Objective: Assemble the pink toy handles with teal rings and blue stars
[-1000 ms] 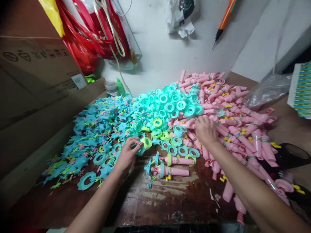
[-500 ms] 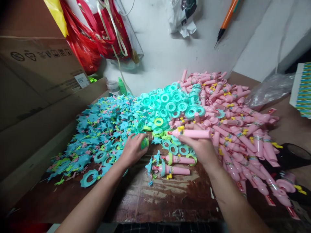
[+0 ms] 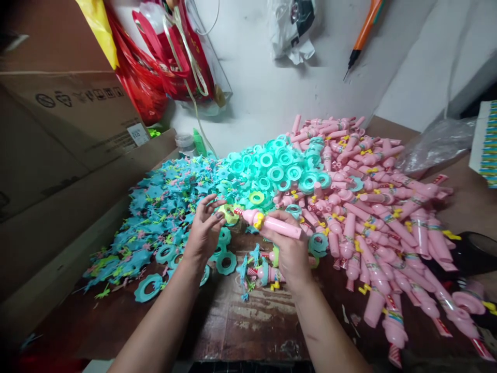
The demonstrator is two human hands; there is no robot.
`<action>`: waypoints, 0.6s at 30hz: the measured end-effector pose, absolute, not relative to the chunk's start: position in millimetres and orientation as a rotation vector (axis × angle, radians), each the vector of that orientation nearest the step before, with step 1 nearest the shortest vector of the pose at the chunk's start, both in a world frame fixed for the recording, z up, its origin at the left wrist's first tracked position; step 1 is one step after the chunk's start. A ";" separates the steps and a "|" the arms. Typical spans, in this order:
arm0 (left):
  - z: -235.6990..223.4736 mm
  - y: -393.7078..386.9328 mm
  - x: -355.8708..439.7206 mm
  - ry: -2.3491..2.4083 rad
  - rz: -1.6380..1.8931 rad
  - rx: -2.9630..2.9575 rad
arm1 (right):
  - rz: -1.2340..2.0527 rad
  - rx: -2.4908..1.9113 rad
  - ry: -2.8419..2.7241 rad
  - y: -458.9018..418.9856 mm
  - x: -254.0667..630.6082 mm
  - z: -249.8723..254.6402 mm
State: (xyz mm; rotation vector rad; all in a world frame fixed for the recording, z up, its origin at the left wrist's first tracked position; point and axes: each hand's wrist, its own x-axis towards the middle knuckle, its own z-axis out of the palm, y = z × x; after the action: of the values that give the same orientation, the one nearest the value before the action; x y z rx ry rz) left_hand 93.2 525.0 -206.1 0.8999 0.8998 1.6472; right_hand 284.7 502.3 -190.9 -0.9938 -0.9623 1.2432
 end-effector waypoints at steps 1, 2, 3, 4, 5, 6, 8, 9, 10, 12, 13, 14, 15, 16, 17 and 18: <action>-204.0 520.6 98.3 0.826 1.624 0.802 | 1.267 -0.988 -0.965 500.9 283.6 -191.3; -202.0 515.0 103.7 0.770 1.599 0.726 | 1.291 -0.980 -0.967 498.2 283.2 -191.8; -200.4 508.4 109.3 0.722 1.585 0.657 | 1.314 -0.970 -0.969 493.9 283.7 -192.6; -199.3 501.3 114.7 0.677 1.585 0.584 | 1.341 -0.961 -0.968 488.1 284.7 -194.0; -199.1 494.0 119.7 0.636 1.587 0.506 | 1.382 -0.953 -0.970 480.8 286.2 -196.2; -199.6 486.6 124.0 0.606 1.591 0.428 | 1.438 -0.955 -0.984 472.2 287.8 -199.1; -203.0 472.1 130.7 0.599 1.582 0.300 | 1.558 -1.016 -1.049 452.7 291.3 -206.2; -205.5 465.0 133.1 0.625 1.576 0.261 | 1.597 -1.082 -1.101 442.7 293.2 -209.3; -208.4 457.7 135.0 0.660 1.569 0.237 | 1.591 -1.160 -1.182 433.2 295.2 -211.2; -214.8 443.2 137.6 0.717 1.544 0.201 | 1.443 -1.298 -1.451 417.6 300.6 -209.8; -217.9 436.0 138.5 0.730 1.527 0.181 | 1.337 -1.331 -1.616 411.9 304.0 -206.2; -220.9 429.4 139.1 0.737 1.512 0.155 | 1.253 -1.337 -1.783 407.5 307.8 -201.0; -223.6 423.6 139.5 0.742 1.497 0.132 | 1.220 -1.330 -1.930 404.1 311.5 -195.0; -225.9 418.9 139.8 0.755 1.493 0.120 | 1.266 -1.323 -2.033 401.6 314.7 -189.1; -227.7 415.4 140.1 0.779 1.507 0.125 | 1.369 -1.327 -2.083 399.5 317.0 -184.2; -229.0 413.2 140.6 0.813 1.534 0.150 | 1.475 -1.343 -2.084 397.6 317.9 -181.2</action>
State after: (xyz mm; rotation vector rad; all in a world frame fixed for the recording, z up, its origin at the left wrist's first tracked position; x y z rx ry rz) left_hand 140.6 413.2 -229.0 0.1501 0.8131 1.5337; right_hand 317.9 397.6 -181.2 -1.3426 -2.0840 1.4755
